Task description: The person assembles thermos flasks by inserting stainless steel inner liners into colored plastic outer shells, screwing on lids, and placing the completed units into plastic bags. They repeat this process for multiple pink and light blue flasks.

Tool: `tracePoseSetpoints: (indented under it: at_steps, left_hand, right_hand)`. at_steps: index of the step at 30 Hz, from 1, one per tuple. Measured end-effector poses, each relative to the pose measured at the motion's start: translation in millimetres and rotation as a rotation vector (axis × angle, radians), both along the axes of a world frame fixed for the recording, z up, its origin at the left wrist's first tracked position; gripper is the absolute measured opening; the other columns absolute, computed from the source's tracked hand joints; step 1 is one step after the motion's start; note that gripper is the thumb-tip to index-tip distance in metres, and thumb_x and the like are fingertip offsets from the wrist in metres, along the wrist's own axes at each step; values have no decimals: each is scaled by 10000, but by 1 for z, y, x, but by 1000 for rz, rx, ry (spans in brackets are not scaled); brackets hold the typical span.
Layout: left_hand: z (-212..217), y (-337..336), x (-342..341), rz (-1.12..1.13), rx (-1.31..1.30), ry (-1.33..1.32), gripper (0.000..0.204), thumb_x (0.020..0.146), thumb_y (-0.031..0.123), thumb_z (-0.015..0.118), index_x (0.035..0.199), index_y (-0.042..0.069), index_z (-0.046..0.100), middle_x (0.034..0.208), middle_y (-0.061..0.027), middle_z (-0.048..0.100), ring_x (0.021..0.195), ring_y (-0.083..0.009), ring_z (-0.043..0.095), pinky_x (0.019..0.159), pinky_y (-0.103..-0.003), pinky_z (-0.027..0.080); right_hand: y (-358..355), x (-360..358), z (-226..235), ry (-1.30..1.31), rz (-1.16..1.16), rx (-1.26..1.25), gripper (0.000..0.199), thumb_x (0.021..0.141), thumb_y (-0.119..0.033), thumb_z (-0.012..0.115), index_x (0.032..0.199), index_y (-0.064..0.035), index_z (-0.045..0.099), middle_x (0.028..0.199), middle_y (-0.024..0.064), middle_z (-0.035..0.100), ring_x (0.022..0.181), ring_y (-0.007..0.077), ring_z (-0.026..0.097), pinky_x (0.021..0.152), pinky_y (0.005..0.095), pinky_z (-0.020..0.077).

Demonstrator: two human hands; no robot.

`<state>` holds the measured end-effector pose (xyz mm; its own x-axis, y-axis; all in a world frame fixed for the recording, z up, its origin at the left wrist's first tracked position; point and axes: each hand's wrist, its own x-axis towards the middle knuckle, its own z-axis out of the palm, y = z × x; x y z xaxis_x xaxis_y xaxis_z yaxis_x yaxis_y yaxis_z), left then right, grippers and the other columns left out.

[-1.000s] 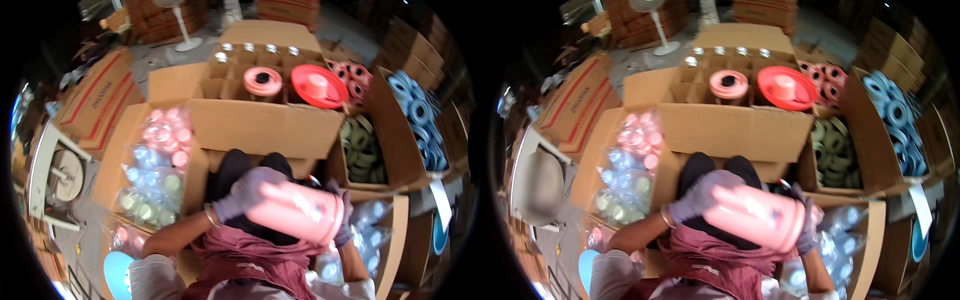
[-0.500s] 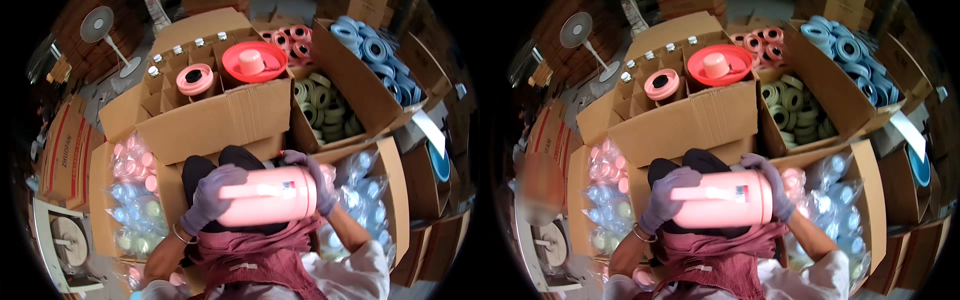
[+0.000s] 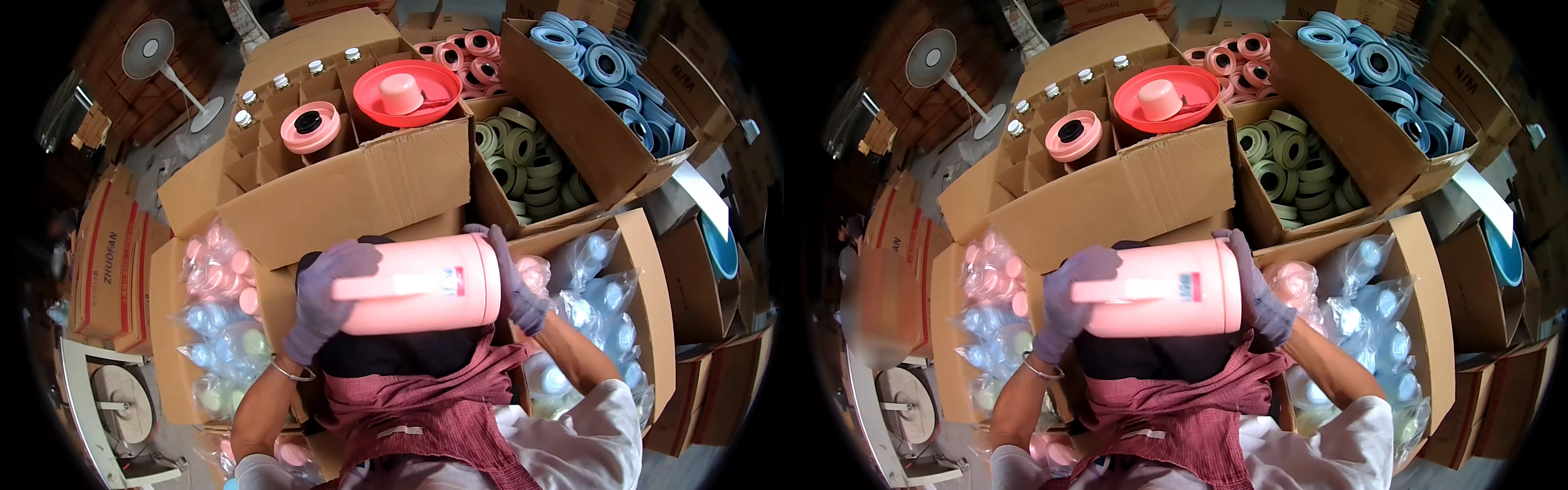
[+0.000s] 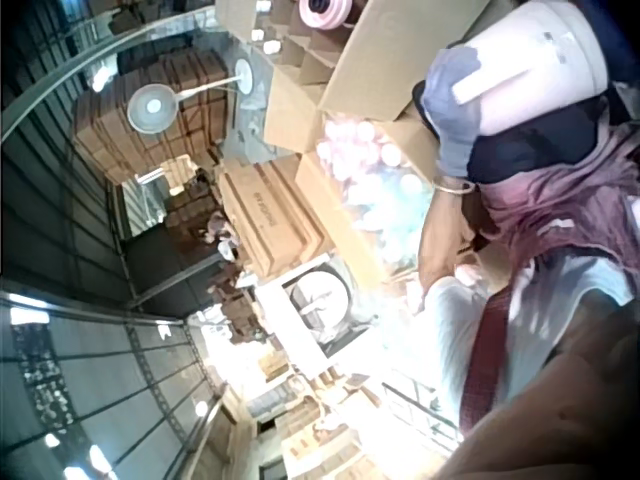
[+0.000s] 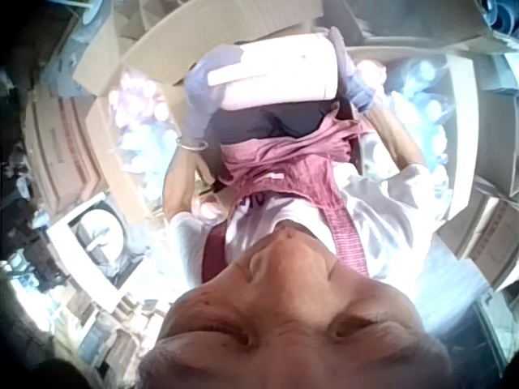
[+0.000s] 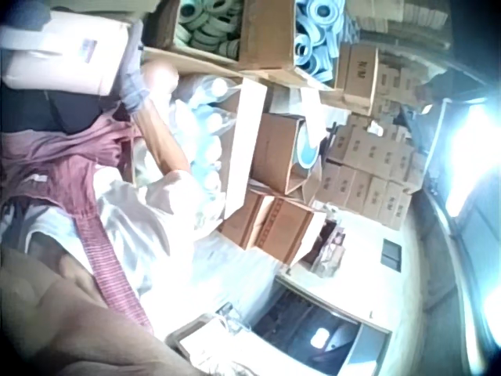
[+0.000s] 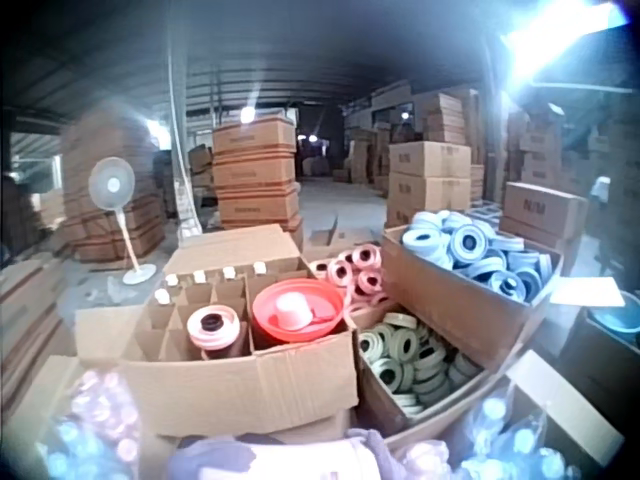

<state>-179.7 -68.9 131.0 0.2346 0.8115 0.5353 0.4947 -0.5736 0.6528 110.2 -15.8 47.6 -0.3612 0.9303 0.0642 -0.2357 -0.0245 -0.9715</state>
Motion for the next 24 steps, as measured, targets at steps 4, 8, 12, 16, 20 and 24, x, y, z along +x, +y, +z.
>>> tracePoseSetpoints:
  at_steps: [4, 8, 12, 16, 20, 24]
  left_hand:
    - [4, 1, -26, -112, -412, 113, 256, 872, 207, 560, 955, -6, 674, 893, -153, 678, 843, -292, 669, 790, -344, 513]
    - [20, 4, 3, 111, -365, -5, 183, 859, 126, 582, 930, -22, 663, 930, -147, 687, 885, -308, 670, 833, -344, 515]
    - [3, 3, 11, 232, -58, -40, 171, 831, 34, 583, 960, -20, 682, 970, -144, 705, 937, -309, 679, 866, -351, 516]
    - [9, 0, 12, 148, -53, -9, 184, 814, 6, 587, 954, -26, 702, 991, -147, 719, 975, -277, 683, 890, -347, 521]
    - [14, 3, -11, 95, -480, 101, 176, 858, 115, 575, 896, -18, 683, 882, -136, 691, 774, -179, 645, 724, -313, 512]
    - [3, -2, -5, 8, -400, 18, 198, 866, 158, 580, 923, -9, 669, 825, -133, 653, 709, -192, 612, 676, -313, 486]
  right_hand:
    - [7, 2, 93, -299, 170, 924, 776, 901, -478, 611, 1482, -53, 322, 1504, 257, 305, 1408, 353, 315, 1140, 431, 286]
    - [10, -6, 85, -218, 123, 634, 706, 846, -268, 630, 1459, -51, 355, 1498, 209, 331, 1400, 326, 326, 1157, 411, 259]
    - [10, -16, 52, 257, 12, -318, 623, 916, -260, 549, 1469, -69, 333, 1325, 101, 444, 1245, 202, 443, 1095, 328, 349]
    - [2, -17, 28, 215, -35, -296, 638, 991, -427, 504, 1495, -84, 317, 1398, 84, 425, 1308, 195, 423, 1121, 332, 320]
    - [20, 3, 76, -279, 197, 704, 830, 865, -529, 568, 1493, -38, 338, 1534, 234, 266, 1437, 360, 253, 1172, 444, 215]
    - [26, -9, 120, -276, 414, 795, 889, 764, -518, 708, 1451, -39, 411, 1559, 223, 235, 1466, 358, 221, 1178, 467, 193]
